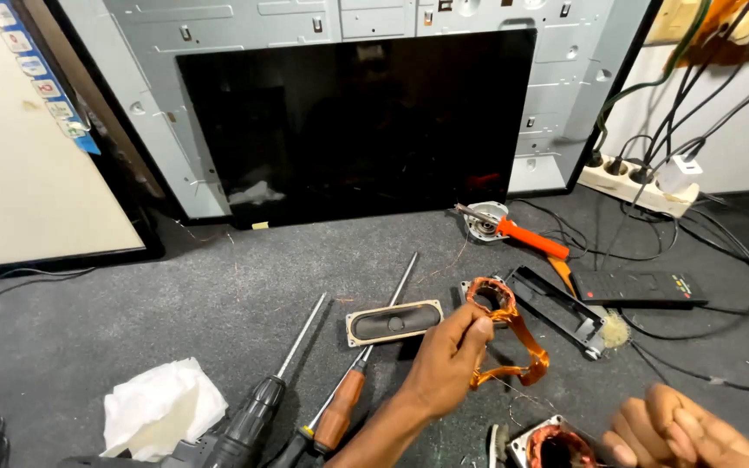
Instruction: Repairing an electronic component by unwinding and manipulating copper wire from a coil
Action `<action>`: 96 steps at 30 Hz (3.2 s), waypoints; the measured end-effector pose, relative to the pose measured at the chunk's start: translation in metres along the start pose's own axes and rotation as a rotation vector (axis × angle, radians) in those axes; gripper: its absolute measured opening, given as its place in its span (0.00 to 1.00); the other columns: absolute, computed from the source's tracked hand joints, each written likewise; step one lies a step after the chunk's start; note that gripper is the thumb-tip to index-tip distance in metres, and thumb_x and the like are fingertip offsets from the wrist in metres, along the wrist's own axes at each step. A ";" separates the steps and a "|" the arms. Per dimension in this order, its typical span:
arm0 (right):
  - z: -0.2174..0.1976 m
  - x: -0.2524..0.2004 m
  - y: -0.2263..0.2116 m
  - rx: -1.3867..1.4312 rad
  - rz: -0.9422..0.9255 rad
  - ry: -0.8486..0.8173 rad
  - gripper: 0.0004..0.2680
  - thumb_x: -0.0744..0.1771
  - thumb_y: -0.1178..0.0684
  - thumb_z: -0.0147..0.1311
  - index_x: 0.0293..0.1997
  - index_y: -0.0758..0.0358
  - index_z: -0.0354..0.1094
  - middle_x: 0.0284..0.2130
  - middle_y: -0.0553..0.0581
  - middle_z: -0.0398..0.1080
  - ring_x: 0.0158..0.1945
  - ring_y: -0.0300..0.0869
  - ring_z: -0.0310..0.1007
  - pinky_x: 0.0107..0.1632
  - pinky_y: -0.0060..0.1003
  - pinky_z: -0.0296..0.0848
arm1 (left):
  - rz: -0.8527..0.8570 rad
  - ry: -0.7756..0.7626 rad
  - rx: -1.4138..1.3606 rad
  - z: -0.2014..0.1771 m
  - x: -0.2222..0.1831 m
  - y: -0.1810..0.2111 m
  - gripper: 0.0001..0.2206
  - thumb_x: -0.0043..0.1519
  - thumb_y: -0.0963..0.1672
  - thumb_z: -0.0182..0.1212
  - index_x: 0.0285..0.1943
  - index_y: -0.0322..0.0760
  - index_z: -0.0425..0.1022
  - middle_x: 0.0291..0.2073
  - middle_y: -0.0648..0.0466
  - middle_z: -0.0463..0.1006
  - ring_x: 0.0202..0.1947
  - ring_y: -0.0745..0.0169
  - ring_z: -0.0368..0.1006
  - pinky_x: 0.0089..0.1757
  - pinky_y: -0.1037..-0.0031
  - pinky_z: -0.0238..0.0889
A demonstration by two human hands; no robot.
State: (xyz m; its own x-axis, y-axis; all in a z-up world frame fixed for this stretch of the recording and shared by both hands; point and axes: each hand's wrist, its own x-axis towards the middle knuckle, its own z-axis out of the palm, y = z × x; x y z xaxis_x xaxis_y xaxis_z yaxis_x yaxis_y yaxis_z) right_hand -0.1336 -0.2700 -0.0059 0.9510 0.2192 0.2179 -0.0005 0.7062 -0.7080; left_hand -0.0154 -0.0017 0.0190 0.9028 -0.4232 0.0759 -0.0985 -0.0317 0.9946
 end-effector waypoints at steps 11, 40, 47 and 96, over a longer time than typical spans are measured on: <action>-0.009 0.008 -0.029 -0.083 -0.169 0.032 0.11 0.67 0.52 0.60 0.28 0.59 0.59 0.19 0.48 0.52 0.18 0.36 0.49 0.35 0.41 0.56 | 0.463 -0.192 0.435 0.010 -0.002 -0.028 0.16 0.77 0.51 0.33 0.43 0.44 0.63 0.18 0.61 0.60 0.12 0.69 0.56 0.14 0.80 0.58; 0.018 0.074 -0.089 -0.753 -0.350 0.194 0.10 0.74 0.46 0.48 0.39 0.57 0.68 0.18 0.44 0.53 0.20 0.33 0.53 0.32 0.37 0.67 | 0.152 0.164 0.072 -0.005 0.004 -0.012 0.13 0.71 0.51 0.48 0.40 0.44 0.69 0.21 0.64 0.62 0.23 0.72 0.57 0.28 0.73 0.51; -0.106 0.068 -0.141 -0.903 -0.275 -0.070 0.14 0.69 0.45 0.48 0.30 0.65 0.67 -0.01 0.44 0.56 -0.01 0.34 0.52 0.05 0.27 0.53 | 0.162 0.187 0.072 -0.007 0.005 -0.014 0.11 0.72 0.49 0.50 0.39 0.43 0.71 0.21 0.65 0.61 0.24 0.73 0.54 0.28 0.73 0.48; -0.009 0.117 0.044 -1.001 0.054 0.169 0.08 0.67 0.48 0.61 0.33 0.60 0.71 0.25 0.50 0.66 0.28 0.36 0.63 0.32 0.32 0.62 | 0.008 -0.056 -0.157 0.004 0.010 -0.012 0.11 0.64 0.49 0.65 0.46 0.42 0.72 0.31 0.64 0.71 0.29 0.80 0.61 0.34 0.84 0.54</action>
State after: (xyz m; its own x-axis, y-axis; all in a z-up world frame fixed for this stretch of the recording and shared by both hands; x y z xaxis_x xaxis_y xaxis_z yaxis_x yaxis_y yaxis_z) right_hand -0.0195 -0.2195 -0.0181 0.9887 0.0817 0.1259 0.1404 -0.2068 -0.9683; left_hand -0.0072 -0.0087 0.0072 0.8773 -0.4725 0.0843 -0.0353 0.1117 0.9931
